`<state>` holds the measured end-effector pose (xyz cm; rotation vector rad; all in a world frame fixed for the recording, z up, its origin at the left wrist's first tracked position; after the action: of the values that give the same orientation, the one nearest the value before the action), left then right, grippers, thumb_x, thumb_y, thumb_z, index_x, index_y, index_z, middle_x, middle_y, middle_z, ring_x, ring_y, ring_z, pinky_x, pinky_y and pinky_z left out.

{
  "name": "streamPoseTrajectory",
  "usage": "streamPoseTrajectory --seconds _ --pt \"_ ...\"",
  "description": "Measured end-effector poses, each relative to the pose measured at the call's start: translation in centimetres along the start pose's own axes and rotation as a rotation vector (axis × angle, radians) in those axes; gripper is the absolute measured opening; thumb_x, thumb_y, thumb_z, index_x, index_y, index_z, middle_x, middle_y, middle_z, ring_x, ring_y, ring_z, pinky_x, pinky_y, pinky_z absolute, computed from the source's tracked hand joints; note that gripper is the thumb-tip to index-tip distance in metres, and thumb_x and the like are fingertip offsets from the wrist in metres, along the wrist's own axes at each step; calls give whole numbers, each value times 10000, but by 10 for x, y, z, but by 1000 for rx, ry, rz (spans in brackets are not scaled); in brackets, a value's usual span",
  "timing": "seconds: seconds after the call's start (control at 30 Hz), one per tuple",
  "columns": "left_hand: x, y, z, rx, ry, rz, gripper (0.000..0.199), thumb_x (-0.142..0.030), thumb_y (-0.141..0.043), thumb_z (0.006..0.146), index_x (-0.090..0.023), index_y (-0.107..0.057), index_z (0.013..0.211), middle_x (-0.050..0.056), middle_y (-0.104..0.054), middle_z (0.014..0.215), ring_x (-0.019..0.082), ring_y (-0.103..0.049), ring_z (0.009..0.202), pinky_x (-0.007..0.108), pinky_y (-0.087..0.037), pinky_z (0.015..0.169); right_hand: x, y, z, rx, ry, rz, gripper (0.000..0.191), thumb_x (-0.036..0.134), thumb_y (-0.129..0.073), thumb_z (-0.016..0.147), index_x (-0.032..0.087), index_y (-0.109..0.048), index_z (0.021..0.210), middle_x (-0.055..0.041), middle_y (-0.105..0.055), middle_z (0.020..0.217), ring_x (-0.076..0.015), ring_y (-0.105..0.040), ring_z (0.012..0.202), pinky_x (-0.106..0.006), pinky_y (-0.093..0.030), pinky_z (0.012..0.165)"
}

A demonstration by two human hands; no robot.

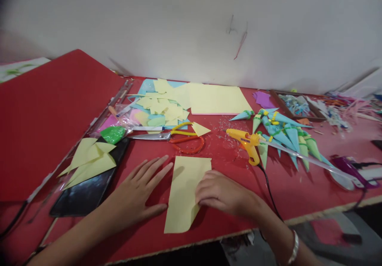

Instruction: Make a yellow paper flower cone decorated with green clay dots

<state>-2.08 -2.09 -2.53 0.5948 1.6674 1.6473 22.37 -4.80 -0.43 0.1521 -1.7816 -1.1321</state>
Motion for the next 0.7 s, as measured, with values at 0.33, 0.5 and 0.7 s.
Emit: streamPoseTrajectory --seconds 0.33,0.5,0.7 --pt "-6 -2 5 63 -91 -78 655 -577 -339 815 -194 -271 1342 45 -325 1399 261 -273 1266 449 -215 1028 3 -8 28 -156 -95 -240 314 333 -382 901 171 -548 689 -5 -539 736 -133 -464 760 -271 -339 742" --pt "-10 0 7 62 -40 -102 734 -629 -331 784 -117 -328 1310 87 -390 1357 272 -308 1238 419 -258 1007 -1 -18 44 -223 -84 -492 299 353 -418 883 170 -545 684 -9 -533 701 -148 -456 706 -277 -309 668" --pt "-18 -1 13 68 30 -98 797 -629 -444 723 -59 -366 1274 152 -447 1294 296 -392 1172 438 -299 980 -3 -21 52 -271 -110 -523 303 362 -410 886 163 -536 695 -1 -562 670 -145 -494 692 -275 -306 674"
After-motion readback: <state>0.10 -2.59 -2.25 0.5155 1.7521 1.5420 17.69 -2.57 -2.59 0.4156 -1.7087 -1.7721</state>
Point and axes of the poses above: each hand's wrist, its own z-axis towards the middle knuckle, its own y-axis out of the back of the hand, x = y × z, the point moved 1 cm from there along z, towards the middle knuckle
